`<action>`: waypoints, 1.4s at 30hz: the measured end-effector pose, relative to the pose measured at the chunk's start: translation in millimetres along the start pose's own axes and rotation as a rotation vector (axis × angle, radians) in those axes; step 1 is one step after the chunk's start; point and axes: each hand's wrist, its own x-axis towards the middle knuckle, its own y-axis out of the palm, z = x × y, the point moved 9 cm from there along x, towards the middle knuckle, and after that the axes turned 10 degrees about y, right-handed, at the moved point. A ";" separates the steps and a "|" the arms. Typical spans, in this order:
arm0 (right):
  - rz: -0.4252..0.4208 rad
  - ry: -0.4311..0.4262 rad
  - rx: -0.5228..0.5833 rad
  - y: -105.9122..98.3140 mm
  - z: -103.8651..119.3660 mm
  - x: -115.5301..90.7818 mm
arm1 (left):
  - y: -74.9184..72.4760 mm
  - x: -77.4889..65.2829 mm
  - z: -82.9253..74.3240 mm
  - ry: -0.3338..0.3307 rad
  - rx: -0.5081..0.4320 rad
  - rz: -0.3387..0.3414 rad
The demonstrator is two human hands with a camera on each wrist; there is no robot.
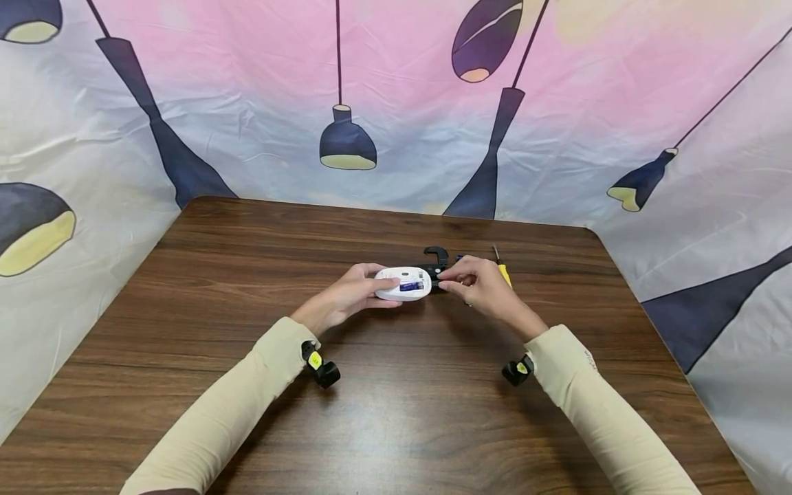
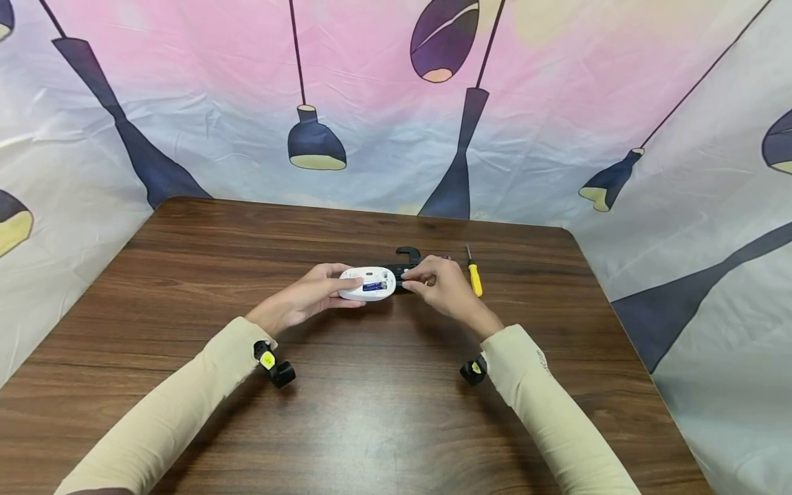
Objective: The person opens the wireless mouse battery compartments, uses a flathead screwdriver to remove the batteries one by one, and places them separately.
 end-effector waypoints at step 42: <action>0.014 -0.099 0.040 27.5 24.0 6.8 | 3.1 -4.1 -4.6 0.010 0.044 0.027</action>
